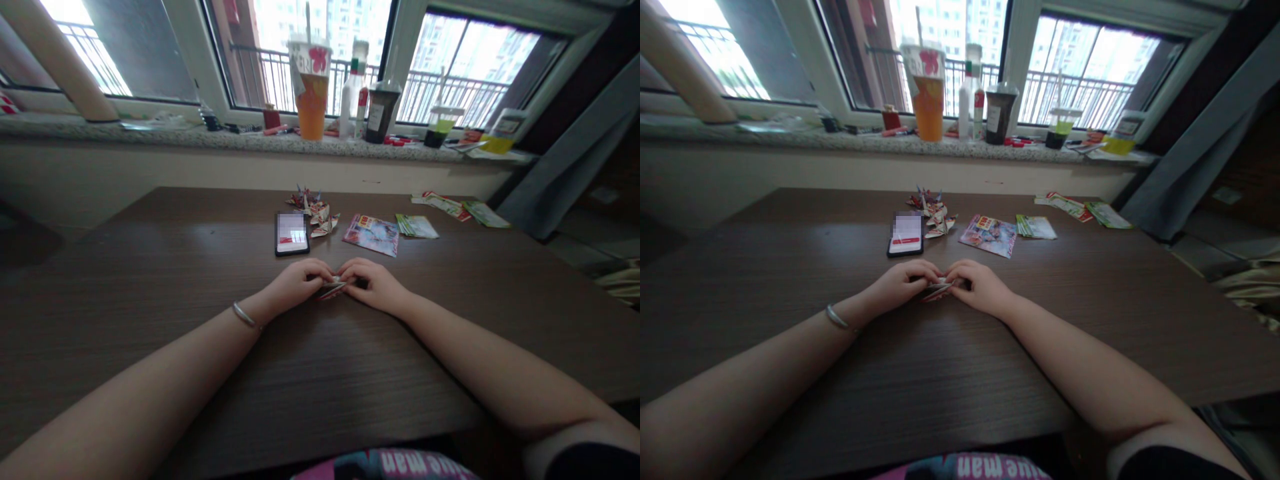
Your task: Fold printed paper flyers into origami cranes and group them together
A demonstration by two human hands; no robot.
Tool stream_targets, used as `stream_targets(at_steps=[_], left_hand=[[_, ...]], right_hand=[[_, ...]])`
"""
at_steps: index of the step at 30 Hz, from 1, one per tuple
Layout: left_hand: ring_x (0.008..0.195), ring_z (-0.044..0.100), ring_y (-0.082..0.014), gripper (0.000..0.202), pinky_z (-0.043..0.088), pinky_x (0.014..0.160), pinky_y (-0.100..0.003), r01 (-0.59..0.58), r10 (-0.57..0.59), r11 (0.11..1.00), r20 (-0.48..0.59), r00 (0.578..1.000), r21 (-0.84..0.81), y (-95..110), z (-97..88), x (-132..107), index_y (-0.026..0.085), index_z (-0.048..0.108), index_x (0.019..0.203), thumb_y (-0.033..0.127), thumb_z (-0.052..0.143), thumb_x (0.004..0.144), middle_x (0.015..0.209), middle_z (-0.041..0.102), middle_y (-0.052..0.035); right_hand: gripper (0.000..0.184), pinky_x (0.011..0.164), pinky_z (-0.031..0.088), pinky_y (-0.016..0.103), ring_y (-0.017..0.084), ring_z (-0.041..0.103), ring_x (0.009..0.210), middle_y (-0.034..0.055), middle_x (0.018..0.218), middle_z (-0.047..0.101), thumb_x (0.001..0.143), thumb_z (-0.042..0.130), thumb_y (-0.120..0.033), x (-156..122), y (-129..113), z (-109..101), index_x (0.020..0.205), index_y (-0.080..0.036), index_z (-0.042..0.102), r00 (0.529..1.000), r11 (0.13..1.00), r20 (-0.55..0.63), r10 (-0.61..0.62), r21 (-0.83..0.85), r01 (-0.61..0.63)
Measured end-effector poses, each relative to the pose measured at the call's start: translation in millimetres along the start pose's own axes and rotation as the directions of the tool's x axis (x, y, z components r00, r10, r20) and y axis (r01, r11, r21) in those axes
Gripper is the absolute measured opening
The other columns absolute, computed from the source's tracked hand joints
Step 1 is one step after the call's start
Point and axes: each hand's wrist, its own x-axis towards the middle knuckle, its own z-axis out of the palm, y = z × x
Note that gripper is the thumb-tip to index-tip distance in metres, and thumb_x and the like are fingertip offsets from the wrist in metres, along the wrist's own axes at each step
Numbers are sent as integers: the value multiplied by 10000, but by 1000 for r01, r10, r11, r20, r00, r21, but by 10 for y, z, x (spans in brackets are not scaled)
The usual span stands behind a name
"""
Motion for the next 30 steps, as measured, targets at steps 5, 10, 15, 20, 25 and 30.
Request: stream_targets(at_steps=[5, 10, 15, 20, 25, 30], left_hand=[[887, 636, -158, 156, 508, 840, -306, -25, 26, 1000, 38, 999, -17, 88, -19, -8, 168, 710, 822, 202, 560, 848, 932, 698, -55], [838, 609, -161, 159, 498, 771, -291, -92, 90, 994, 41, 995, 64, 123, 20, -21, 156, 680, 873, 303, 628, 846, 892, 663, -62], [852, 608, -162, 96, 497, 790, -306, -186, 187, 966, 16, 982, 179, 37, 67, -31, 164, 679, 883, 198, 595, 850, 924, 661, -69], [880, 611, -175, 124, 494, 807, -332, -220, 215, 927, 52, 975, 303, -1, 79, -41, 175, 689, 899, 176, 575, 851, 981, 672, -71], [901, 613, -193, 137, 487, 816, -338, -230, 205, 889, 106, 973, 395, 74, 52, -51, 172, 695, 912, 187, 570, 858, 998, 678, -71], [908, 613, -196, 161, 487, 816, -338, -231, 190, 870, 137, 972, 435, 128, 30, -70, 177, 706, 934, 193, 562, 863, 1026, 679, -72]], right_hand=[[74, 751, 516, 290, 143, 630, 806, 63, 948, 669, 805, 627, -170, -3, -7, 23, 869, -178, 664, 996, 995, 6, 93, 22, -93], [16, 719, 500, 275, 129, 606, 752, 51, 915, 661, 804, 631, -174, 7, 12, 44, 814, -170, 643, 986, 986, -5, 167, 29, -166], [50, 756, 485, 285, 141, 603, 812, 45, 912, 651, 809, 623, -141, 17, 28, 33, 783, -183, 621, 992, 990, -11, 123, -73, -123], [40, 818, 463, 316, 172, 603, 910, 59, 958, 656, 824, 624, -163, 13, 47, 4, 806, -196, 638, 998, 965, 53, 37, -260, -22], [59, 829, 458, 329, 189, 591, 929, 67, 950, 666, 858, 590, -199, -1, 44, -27, 853, -196, 649, 993, 941, 120, 3, -335, 37], [98, 856, 456, 348, 205, 579, 962, 71, 987, 674, 854, 590, -220, -11, -9, -94, 917, -193, 661, 985, 926, 169, -42, -363, 102]])
